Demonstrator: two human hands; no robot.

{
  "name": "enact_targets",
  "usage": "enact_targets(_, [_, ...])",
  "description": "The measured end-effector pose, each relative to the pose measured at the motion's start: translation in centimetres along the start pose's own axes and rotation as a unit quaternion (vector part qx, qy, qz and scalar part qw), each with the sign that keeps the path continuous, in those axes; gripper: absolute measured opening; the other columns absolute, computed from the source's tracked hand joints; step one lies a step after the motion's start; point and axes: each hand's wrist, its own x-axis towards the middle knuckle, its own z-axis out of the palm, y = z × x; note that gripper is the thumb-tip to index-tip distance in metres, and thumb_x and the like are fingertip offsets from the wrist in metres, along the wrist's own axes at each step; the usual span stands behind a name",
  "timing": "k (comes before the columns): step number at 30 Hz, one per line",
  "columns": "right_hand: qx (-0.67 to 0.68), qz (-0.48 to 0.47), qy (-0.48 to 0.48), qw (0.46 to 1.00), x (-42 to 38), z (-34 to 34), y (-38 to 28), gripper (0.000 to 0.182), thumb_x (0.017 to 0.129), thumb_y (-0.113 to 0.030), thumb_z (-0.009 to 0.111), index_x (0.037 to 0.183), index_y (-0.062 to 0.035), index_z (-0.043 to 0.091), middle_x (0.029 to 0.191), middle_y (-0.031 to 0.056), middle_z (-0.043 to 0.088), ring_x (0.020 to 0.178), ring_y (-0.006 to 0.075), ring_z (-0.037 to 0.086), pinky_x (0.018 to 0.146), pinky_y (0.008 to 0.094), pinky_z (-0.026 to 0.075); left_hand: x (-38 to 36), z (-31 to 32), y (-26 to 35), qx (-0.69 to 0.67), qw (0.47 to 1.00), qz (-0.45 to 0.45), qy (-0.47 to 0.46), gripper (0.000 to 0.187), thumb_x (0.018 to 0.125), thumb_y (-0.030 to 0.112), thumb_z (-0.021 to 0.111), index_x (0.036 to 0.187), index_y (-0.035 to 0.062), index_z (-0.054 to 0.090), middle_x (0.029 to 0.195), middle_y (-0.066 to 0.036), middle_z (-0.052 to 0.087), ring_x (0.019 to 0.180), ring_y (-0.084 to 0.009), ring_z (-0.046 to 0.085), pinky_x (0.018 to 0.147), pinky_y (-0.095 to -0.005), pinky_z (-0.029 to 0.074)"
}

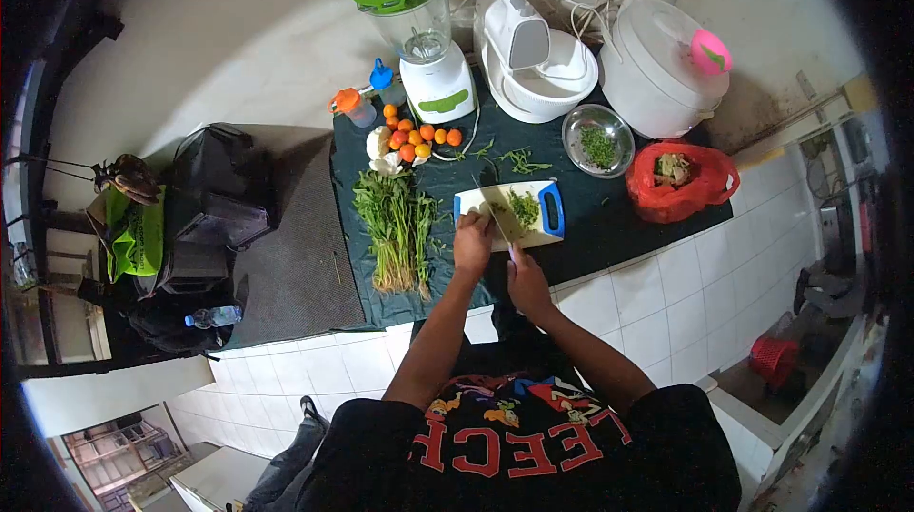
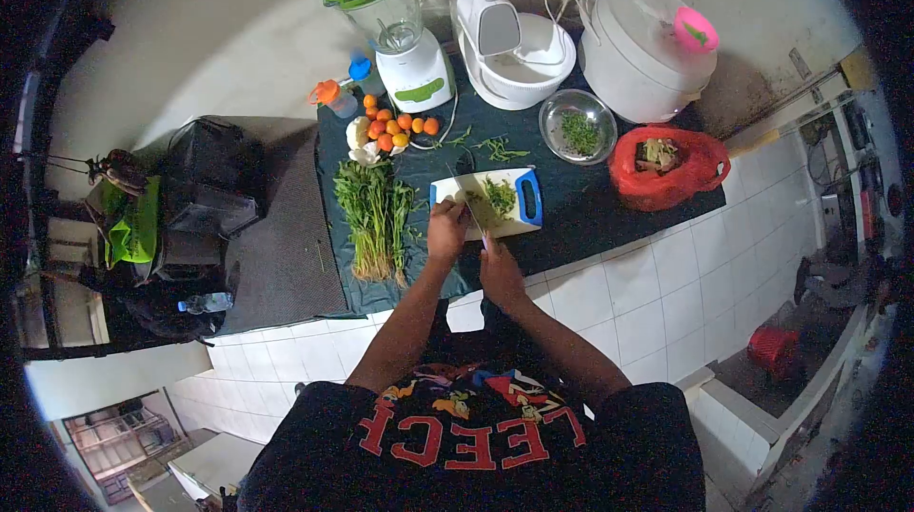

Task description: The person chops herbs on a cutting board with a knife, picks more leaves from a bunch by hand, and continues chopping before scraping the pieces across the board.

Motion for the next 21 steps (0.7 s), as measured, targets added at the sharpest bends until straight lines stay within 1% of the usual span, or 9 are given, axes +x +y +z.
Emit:
enact_targets(1, [0.005,0.031,-0.03,0.999,-0.2,-0.2,-0.2,0.045,0.106,-0.016,0.048,0.146,0.0045,0.049,0.126,0.0325,0.063,0.116,0.0487,0.062,0.101,0.0533,0.049,-0.2,0.2,-0.3,-0.001,1.0,-0.001,-0.001,0.024,0.092,0.018,0.069,0.11,0.004,0.075,0.103,-0.015,0.069,0.1,-0.0377,0.063,0.087,-0.0479,0.055])
enact_targets(2, [0.005,0.031,-0.031,0.999,-0.2,-0.2,-0.3,0.045,0.106,-0.016,0.048,0.146,0.0045,0.049,0.126,0.0325,0.063,0.116,0.0487,0.062,0.101,0.0533,0.049,-0.3,0.3,-0.5,0.018,1.0,0.021,0.002,0.025,0.092,0.018,0.069,0.111,0.0043,0.075,0.103,-0.015,0.069,0.101,-0.0373,0.062,0.087,-0.0477,0.055])
enact_targets(5, [0.031,0.009,0.001,0.999,0.9,1.2,0.4,0.044,0.106,-0.016,0.048,0.145,0.0047,0.05,0.124,0.0327,0.064,0.114,0.0495,0.062,0.1,0.0535,0.049,-0.6,-0.5,-0.3,0.049,0.997,0.059,-0.006,0.025,0.091,0.018,0.069,0.112,0.0048,0.075,0.103,-0.015,0.069,0.101,-0.0371,0.062,0.088,-0.0475,0.055])
enact_targets(7, [0.042,-0.035,0.058,0.997,2.1,1.9,0.4,0.043,0.105,-0.016,0.049,0.143,0.0045,0.052,0.118,0.0327,0.065,0.111,0.05,0.063,0.098,0.0536,0.05,-0.5,-0.7,0.1,0.06,0.995,0.077,-0.016,0.025,0.09,0.017,0.069,0.111,0.0048,0.076,0.104,-0.015,0.07,0.101,-0.0373,0.062,0.088,-0.0475,0.055])
enact_targets(9, [0.033,-0.039,0.059,0.997,2.4,1.7,0.4,0.042,0.105,-0.015,0.049,0.142,0.0045,0.053,0.117,0.033,0.066,0.11,0.0502,0.063,0.097,0.0536,0.05,-0.5,-0.6,0.1,0.043,0.998,0.042,-0.009,0.024,0.088,0.017,0.069,0.108,0.0047,0.076,0.102,-0.017,0.07,0.101,-0.0385,0.062,0.089,-0.0479,0.055])
enact_targets(13, [0.051,-0.024,0.039,0.998,0.7,1.1,0.1,0.044,0.105,-0.015,0.05,0.144,0.0053,0.051,0.116,0.0331,0.065,0.109,0.0509,0.062,0.095,0.0537,0.051,-0.4,0.0,-0.3,0.028,0.999,0.025,0.014,0.022,0.089,0.016,0.068,0.106,0.0045,0.076,0.101,-0.019,0.07,0.101,-0.0395,0.062,0.089,-0.0485,0.054])
enact_targets(16, [0.028,-0.017,0.032,0.999,-0.5,1.4,0.5,0.047,0.104,-0.015,0.05,0.146,0.0063,0.048,0.116,0.0331,0.064,0.107,0.0515,0.062,0.094,0.054,0.051,-0.4,0.1,-0.2,0.046,0.999,0.024,0.017,0.022,0.089,0.015,0.068,0.106,0.0041,0.076,0.101,-0.019,0.071,0.1,-0.04,0.063,0.089,-0.0488,0.054])
enact_targets(19, [0.022,-0.013,0.032,0.999,0.1,1.9,0.3,0.048,0.104,-0.015,0.051,0.147,0.0071,0.046,0.116,0.0331,0.063,0.105,0.0518,0.062,0.093,0.0544,0.051,-0.3,0.0,-0.4,0.033,0.999,0.011,0.002,0.022,0.089,0.014,0.069,0.106,0.0032,0.076,0.101,-0.019,0.071,0.1,-0.0401,0.064,0.09,-0.0487,0.054])
enact_targets(21, [0.022,-0.028,0.045,0.998,1.6,2.1,0.0,0.048,0.104,-0.015,0.051,0.147,0.0072,0.046,0.116,0.0333,0.063,0.105,0.0517,0.062,0.094,0.0543,0.051,-0.2,0.2,-0.2,0.015,0.999,0.004,0.036,0.02,0.086,0.013,0.072,0.104,0.0038,0.076,0.101,-0.019,0.072,0.097,-0.0401,0.065,0.088,-0.0481,0.054])
